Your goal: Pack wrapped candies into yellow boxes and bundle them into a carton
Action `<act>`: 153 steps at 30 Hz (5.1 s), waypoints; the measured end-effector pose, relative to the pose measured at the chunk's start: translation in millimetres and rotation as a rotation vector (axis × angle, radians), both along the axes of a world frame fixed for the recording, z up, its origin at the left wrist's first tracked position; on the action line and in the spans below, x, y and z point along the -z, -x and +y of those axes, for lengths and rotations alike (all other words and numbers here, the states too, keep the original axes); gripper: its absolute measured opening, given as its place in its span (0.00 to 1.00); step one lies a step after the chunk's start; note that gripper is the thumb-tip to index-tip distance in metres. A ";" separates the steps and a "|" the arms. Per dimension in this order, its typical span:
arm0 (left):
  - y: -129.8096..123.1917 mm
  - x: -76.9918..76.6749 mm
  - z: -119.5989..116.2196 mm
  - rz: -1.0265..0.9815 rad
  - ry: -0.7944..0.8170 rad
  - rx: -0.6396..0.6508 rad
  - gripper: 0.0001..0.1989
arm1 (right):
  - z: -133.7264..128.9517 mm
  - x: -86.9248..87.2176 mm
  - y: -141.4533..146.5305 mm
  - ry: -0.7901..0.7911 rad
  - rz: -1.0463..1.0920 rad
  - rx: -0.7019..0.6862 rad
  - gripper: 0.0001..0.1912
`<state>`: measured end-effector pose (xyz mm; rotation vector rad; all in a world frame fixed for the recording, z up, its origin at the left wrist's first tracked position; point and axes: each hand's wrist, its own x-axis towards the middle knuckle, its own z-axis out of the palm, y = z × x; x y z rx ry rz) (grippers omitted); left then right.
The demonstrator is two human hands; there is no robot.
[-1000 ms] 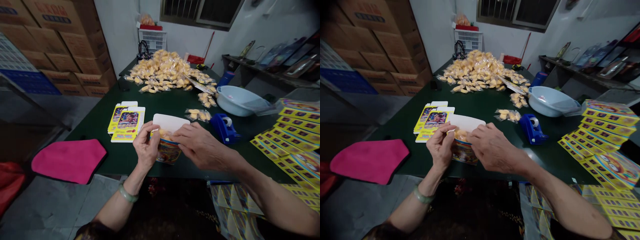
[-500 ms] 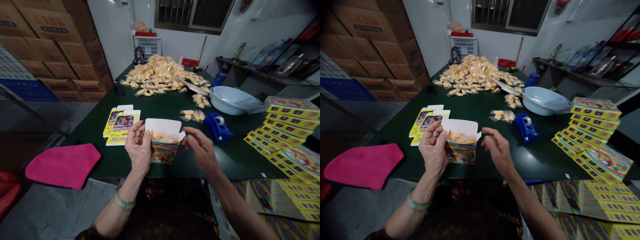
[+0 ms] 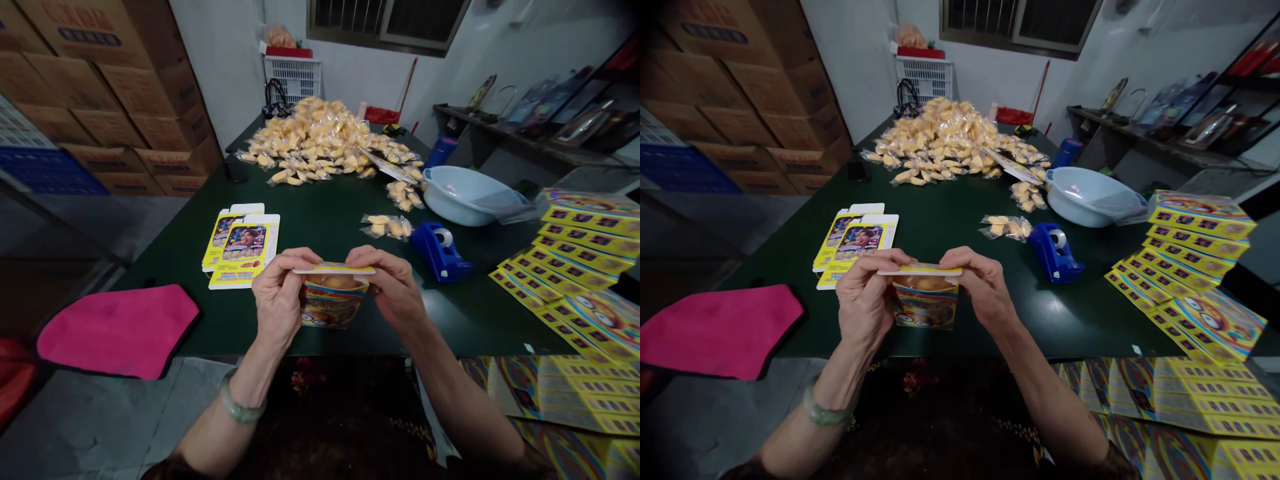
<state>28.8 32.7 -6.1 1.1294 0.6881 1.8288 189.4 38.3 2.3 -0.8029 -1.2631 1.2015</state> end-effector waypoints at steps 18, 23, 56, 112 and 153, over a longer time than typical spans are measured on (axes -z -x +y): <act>30.3 -5.3 2.6 0.412 0.018 0.206 0.10 | -10.6 -1.9 -13.0 -0.253 -0.360 -0.063 0.10; 29.7 -0.6 6.8 0.400 -0.041 0.170 0.06 | -15.1 0.0 -10.4 -0.395 -0.453 0.038 0.10; 52.4 -14.3 -10.5 1.183 -0.778 0.013 0.24 | -37.8 10.8 -5.1 -0.615 -0.501 0.168 0.11; 19.2 2.8 -0.1 0.795 -0.598 -0.344 0.07 | -23.4 23.9 7.6 -0.698 -0.437 0.364 0.11; 25.6 17.2 30.0 0.907 -0.636 -0.428 0.15 | 32.1 27.6 -206.6 0.548 -0.078 0.866 0.06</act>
